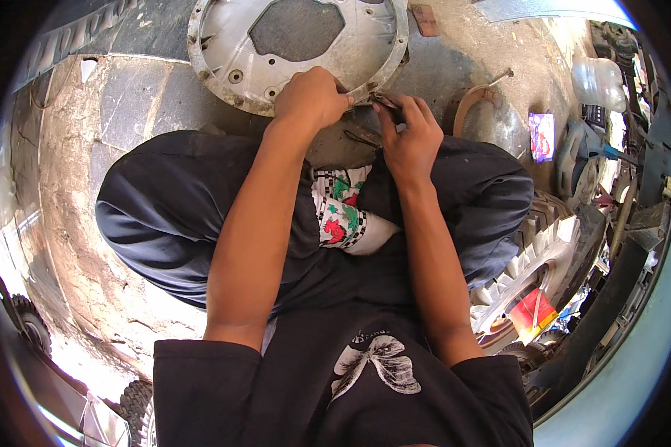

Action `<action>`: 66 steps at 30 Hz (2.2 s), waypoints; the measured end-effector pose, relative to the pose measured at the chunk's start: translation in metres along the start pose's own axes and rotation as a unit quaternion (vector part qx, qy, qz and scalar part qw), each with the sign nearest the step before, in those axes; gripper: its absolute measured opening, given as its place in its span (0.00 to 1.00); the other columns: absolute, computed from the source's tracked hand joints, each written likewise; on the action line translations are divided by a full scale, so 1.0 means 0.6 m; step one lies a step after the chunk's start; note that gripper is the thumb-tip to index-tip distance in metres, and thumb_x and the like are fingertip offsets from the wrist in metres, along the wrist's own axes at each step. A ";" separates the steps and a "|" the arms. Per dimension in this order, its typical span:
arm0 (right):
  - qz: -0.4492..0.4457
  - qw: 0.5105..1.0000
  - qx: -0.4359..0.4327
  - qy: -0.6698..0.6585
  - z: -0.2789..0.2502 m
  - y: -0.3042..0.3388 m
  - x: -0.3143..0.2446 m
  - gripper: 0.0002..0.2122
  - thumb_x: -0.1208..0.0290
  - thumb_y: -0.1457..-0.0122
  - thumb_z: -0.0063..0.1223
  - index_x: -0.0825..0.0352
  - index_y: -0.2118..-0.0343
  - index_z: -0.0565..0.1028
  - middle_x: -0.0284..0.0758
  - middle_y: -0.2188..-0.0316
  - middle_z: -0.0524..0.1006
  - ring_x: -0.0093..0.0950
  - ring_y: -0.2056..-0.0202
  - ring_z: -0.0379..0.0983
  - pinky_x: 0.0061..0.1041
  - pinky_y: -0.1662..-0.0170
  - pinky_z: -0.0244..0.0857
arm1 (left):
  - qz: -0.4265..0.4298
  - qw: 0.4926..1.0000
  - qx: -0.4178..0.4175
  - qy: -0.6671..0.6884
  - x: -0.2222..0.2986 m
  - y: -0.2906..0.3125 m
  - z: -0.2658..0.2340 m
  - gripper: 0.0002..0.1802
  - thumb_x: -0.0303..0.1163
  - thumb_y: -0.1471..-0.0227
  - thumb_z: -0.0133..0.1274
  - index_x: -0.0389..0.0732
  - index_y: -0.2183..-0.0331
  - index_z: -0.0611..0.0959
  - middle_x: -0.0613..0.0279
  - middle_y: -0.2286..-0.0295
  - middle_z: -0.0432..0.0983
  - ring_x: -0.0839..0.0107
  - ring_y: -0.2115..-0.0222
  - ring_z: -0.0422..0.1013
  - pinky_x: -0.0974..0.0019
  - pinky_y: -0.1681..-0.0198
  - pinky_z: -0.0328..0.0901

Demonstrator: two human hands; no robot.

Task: The person scrapes the surface of a large circular metal part using a small abrasive tool. They work methodically around the edges and inner sections, removing residue or rust from the metal surface.

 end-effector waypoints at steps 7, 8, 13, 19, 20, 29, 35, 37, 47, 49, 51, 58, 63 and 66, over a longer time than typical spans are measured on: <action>-0.018 1.000 -0.001 0.010 0.022 -0.012 0.009 0.09 0.77 0.45 0.71 0.67 0.62 0.83 0.44 0.67 0.83 0.47 0.66 0.82 0.38 0.62 0.75 | -0.007 0.999 -0.017 -0.031 0.008 0.005 0.000 0.20 0.47 0.45 0.68 0.46 0.55 0.92 0.47 0.54 0.86 0.49 0.51 0.81 0.49 0.48 0.75; -0.019 1.000 0.007 0.014 0.023 -0.012 0.009 0.09 0.77 0.46 0.71 0.67 0.63 0.82 0.45 0.67 0.83 0.47 0.66 0.82 0.38 0.62 0.75 | -0.004 0.999 -0.016 -0.030 0.008 0.005 0.002 0.20 0.47 0.45 0.69 0.46 0.55 0.92 0.47 0.54 0.86 0.49 0.51 0.81 0.49 0.48 0.75; 0.094 0.993 0.059 0.035 0.040 -0.018 0.004 0.13 0.70 0.48 0.76 0.70 0.67 0.81 0.45 0.69 0.85 0.40 0.67 0.85 0.35 0.62 0.76 | 0.001 0.998 0.013 -0.061 0.000 -0.006 0.008 0.20 0.47 0.46 0.69 0.46 0.56 0.93 0.47 0.55 0.86 0.48 0.51 0.81 0.49 0.47 0.75; 0.132 0.989 0.063 -0.013 0.046 -0.008 0.014 0.14 0.70 0.49 0.77 0.70 0.70 0.78 0.47 0.70 0.84 0.49 0.68 0.83 0.40 0.62 0.74 | 0.003 1.000 0.004 -0.014 -0.002 0.005 0.000 0.20 0.47 0.46 0.70 0.47 0.55 0.93 0.47 0.55 0.86 0.48 0.51 0.81 0.49 0.47 0.75; 0.130 0.990 0.059 -0.008 0.045 -0.008 0.015 0.14 0.69 0.49 0.77 0.70 0.70 0.78 0.47 0.71 0.83 0.49 0.68 0.83 0.40 0.63 0.74 | 0.005 1.000 0.000 -0.020 -0.002 0.004 -0.001 0.20 0.47 0.46 0.70 0.48 0.55 0.93 0.47 0.55 0.86 0.48 0.52 0.81 0.49 0.47 0.75; 0.139 0.984 0.085 0.076 0.040 -0.009 0.020 0.21 0.61 0.54 0.81 0.71 0.73 0.77 0.44 0.77 0.81 0.42 0.75 0.80 0.36 0.66 0.72 | 0.008 1.000 0.008 -0.023 -0.001 0.002 0.005 0.19 0.46 0.46 0.70 0.47 0.57 0.93 0.45 0.57 0.86 0.48 0.54 0.82 0.48 0.49 0.76; 0.106 0.988 0.095 0.068 0.058 -0.025 0.009 0.22 0.59 0.53 0.82 0.71 0.72 0.78 0.44 0.77 0.82 0.40 0.75 0.81 0.35 0.66 0.73 | 0.033 0.999 0.028 -0.033 -0.004 -0.001 0.013 0.18 0.46 0.46 0.70 0.47 0.57 0.93 0.44 0.58 0.86 0.45 0.55 0.82 0.47 0.50 0.76; 0.117 0.987 0.099 0.042 0.047 -0.013 0.023 0.21 0.62 0.54 0.81 0.71 0.72 0.77 0.47 0.75 0.82 0.45 0.72 0.81 0.38 0.66 0.73 | 0.028 0.999 0.027 -0.020 -0.002 -0.001 0.010 0.18 0.46 0.46 0.70 0.47 0.57 0.93 0.44 0.58 0.86 0.45 0.54 0.82 0.47 0.50 0.76; 0.056 0.992 0.116 0.009 0.055 -0.025 0.023 0.20 0.62 0.54 0.82 0.70 0.71 0.79 0.42 0.75 0.84 0.37 0.72 0.83 0.34 0.64 0.74 | 0.059 0.995 0.056 -0.059 0.001 -0.001 0.014 0.20 0.47 0.47 0.71 0.42 0.59 0.93 0.41 0.59 0.86 0.45 0.54 0.82 0.48 0.50 0.77; 0.025 0.990 0.137 0.011 0.061 -0.026 0.023 0.20 0.63 0.55 0.82 0.70 0.72 0.79 0.42 0.75 0.83 0.39 0.73 0.81 0.35 0.65 0.73 | 0.055 0.996 0.044 -0.050 -0.001 -0.002 0.011 0.21 0.47 0.47 0.71 0.43 0.58 0.93 0.42 0.59 0.86 0.45 0.54 0.82 0.49 0.50 0.76; 0.030 0.990 0.137 0.006 0.062 -0.017 0.024 0.19 0.65 0.55 0.81 0.70 0.72 0.78 0.43 0.74 0.81 0.44 0.72 0.80 0.38 0.66 0.72 | 0.052 0.997 0.038 -0.050 -0.002 -0.002 0.005 0.21 0.48 0.47 0.70 0.43 0.58 0.93 0.43 0.58 0.86 0.45 0.54 0.82 0.49 0.49 0.76; -0.003 0.988 0.154 0.025 0.065 -0.029 0.014 0.19 0.66 0.55 0.80 0.71 0.72 0.76 0.46 0.73 0.79 0.48 0.71 0.78 0.40 0.67 0.70 | 0.050 0.997 0.046 -0.048 -0.004 -0.004 0.015 0.21 0.50 0.46 0.68 0.48 0.56 0.93 0.45 0.58 0.86 0.43 0.55 0.81 0.48 0.48 0.74; 0.030 0.989 0.142 0.035 0.044 -0.010 0.018 0.21 0.65 0.55 0.81 0.71 0.74 0.75 0.45 0.76 0.78 0.49 0.72 0.76 0.41 0.67 0.69 | 0.053 0.996 0.049 -0.052 -0.010 -0.006 0.011 0.21 0.50 0.45 0.68 0.48 0.55 0.92 0.44 0.58 0.86 0.42 0.55 0.81 0.48 0.48 0.74; 0.031 0.988 0.149 0.023 0.043 -0.011 0.024 0.21 0.65 0.55 0.81 0.71 0.73 0.75 0.45 0.76 0.77 0.51 0.71 0.75 0.42 0.67 0.69 | 0.040 0.997 0.037 -0.047 -0.006 -0.008 0.015 0.20 0.48 0.45 0.69 0.46 0.56 0.93 0.45 0.56 0.86 0.45 0.53 0.82 0.49 0.48 0.76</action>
Point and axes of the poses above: each hand's wrist, its own y-axis away from the middle knuckle, its own z-axis out of the palm, x = y × z, the point moved 6 cm from there along -y, towards the middle knuckle
